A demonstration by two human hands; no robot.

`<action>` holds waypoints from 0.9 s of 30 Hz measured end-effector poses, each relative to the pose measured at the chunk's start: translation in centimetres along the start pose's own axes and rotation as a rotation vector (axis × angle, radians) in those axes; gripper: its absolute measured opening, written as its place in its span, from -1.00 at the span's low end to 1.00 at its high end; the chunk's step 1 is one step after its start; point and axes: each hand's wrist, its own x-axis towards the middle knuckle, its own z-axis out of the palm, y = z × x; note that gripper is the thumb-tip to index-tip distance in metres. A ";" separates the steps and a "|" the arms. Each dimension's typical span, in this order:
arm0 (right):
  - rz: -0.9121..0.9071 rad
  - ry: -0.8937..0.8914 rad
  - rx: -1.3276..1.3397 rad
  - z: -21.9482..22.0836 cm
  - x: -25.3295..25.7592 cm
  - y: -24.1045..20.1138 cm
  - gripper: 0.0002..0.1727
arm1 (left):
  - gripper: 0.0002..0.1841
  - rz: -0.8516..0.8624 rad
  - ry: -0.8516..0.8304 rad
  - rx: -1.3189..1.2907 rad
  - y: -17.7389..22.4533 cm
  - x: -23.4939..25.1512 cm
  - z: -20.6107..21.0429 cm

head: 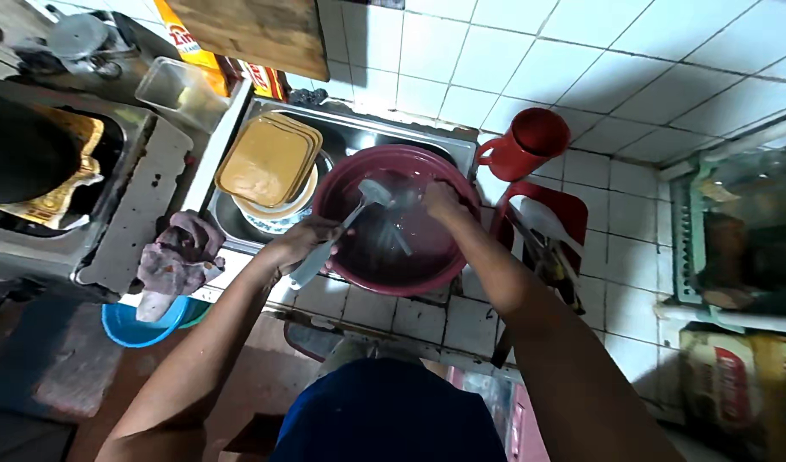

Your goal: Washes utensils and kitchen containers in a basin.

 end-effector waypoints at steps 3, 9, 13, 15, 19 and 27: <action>0.054 -0.118 0.623 1.6 1.2 -0.5 -0.54 | -0.65 0.018 -0.038 -0.037 -1.8 0.2 -0.1; -0.475 0.359 0.859 1.8 -7.6 -6.4 -0.54 | -0.68 0.111 -0.085 -0.098 -1.0 0.6 2.6; -0.399 0.268 0.377 0.9 -5.6 -6.5 -0.42 | -0.71 0.285 -0.131 0.040 0.4 -0.3 5.8; -0.232 0.145 0.643 -0.5 -2.2 -5.4 -0.40 | -0.65 0.317 -0.135 0.120 0.1 -0.4 6.8; -0.179 0.331 0.752 3.2 -2.1 -6.1 -0.46 | -0.74 0.332 0.019 0.451 -0.4 2.6 6.8; 0.199 0.063 0.964 3.5 0.7 -0.9 -0.31 | -0.49 0.191 0.061 1.323 0.7 3.8 9.5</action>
